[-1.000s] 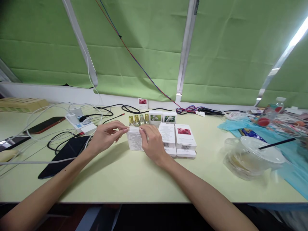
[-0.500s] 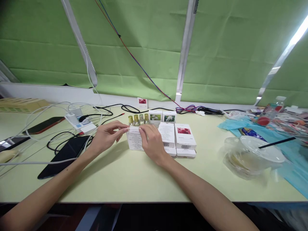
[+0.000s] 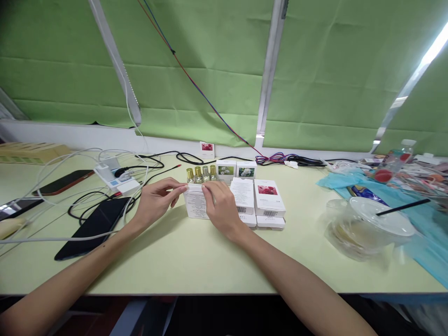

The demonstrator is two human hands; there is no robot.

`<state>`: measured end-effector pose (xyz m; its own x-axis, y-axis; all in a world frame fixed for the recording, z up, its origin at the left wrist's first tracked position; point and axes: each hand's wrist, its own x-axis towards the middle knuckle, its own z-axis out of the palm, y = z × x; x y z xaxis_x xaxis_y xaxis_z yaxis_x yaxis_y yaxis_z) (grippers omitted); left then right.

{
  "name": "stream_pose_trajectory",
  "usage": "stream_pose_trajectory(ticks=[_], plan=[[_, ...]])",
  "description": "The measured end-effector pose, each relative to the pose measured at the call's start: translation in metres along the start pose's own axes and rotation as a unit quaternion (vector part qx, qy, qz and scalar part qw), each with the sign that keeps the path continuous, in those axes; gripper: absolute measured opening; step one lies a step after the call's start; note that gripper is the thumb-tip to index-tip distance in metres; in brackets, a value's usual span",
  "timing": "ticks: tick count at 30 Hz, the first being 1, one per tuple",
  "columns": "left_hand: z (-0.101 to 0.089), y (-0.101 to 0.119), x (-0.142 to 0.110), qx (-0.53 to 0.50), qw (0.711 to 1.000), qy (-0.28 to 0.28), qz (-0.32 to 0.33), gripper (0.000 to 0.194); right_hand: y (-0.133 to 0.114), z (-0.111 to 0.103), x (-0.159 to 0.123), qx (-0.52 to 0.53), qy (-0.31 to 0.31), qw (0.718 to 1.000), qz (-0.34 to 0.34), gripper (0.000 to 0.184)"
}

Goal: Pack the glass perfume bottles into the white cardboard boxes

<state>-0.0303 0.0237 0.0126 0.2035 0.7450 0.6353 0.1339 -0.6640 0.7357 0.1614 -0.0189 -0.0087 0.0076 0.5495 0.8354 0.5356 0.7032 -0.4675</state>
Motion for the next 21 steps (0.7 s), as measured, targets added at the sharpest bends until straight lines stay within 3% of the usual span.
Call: stream_pose_trajectory(ticks=[9,21], plan=[[0.0015,0.0005,-0.0014,0.019,1.0,0.016,0.014,0.011,0.0009,-0.0001,0.0004,-0.002,0.002,1.0,0.002,0.02],[-0.0047,-0.002,-0.0002,0.078,0.994,-0.012,0.07,0.009,0.0003,-0.0001,-0.0007,-0.006,0.002,1.0,-0.007,0.021]])
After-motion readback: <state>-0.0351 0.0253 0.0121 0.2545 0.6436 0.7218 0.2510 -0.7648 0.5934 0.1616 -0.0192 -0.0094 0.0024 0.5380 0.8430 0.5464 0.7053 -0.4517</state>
